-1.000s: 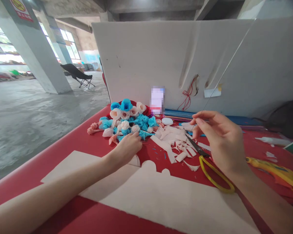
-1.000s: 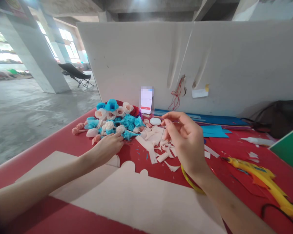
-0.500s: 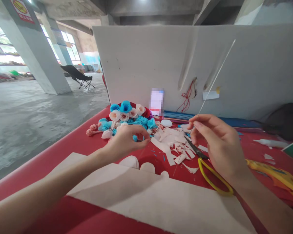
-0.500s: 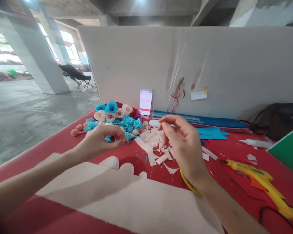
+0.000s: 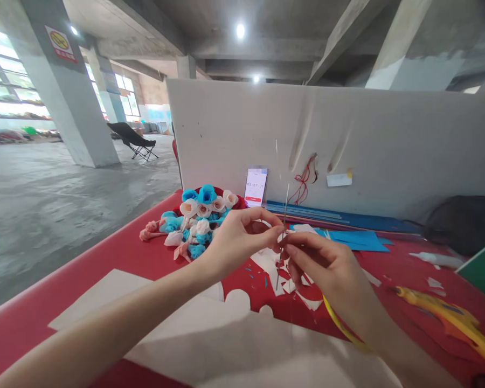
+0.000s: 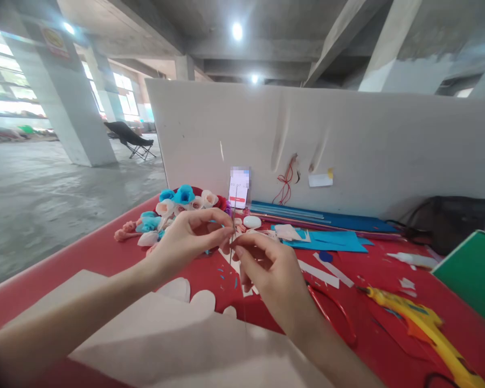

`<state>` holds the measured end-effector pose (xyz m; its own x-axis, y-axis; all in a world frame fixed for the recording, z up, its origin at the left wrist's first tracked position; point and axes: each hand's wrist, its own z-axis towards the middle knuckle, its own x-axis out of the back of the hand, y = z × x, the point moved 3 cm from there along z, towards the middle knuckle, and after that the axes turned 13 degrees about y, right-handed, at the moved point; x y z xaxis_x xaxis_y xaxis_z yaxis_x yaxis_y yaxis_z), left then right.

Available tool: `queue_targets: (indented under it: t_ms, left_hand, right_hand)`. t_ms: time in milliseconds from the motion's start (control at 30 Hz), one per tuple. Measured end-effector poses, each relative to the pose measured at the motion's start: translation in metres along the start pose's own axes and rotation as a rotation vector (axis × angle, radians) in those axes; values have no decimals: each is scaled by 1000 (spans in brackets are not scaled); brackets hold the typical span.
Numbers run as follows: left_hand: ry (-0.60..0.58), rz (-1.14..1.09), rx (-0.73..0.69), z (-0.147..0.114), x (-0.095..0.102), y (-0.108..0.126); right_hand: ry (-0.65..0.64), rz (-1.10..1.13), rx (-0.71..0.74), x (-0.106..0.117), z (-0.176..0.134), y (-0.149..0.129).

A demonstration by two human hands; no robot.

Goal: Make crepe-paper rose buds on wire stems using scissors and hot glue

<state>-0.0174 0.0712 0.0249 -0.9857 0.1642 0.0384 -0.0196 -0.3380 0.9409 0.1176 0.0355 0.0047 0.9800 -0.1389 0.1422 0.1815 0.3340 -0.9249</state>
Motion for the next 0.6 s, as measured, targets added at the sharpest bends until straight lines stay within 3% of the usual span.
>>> queue_targets:
  t_ms: [300, 500, 600]
  left_hand:
    - [-12, -43, -62, -4, -4, -7]
    - [77, 30, -184, -5, -6, -2]
    - [37, -22, -103, -3, -9, -2]
  right_hand:
    - [37, -21, -9, 3, 2, 2]
    - [46, -25, 12, 3, 2, -3]
    - [55, -28, 16, 3, 0, -4]
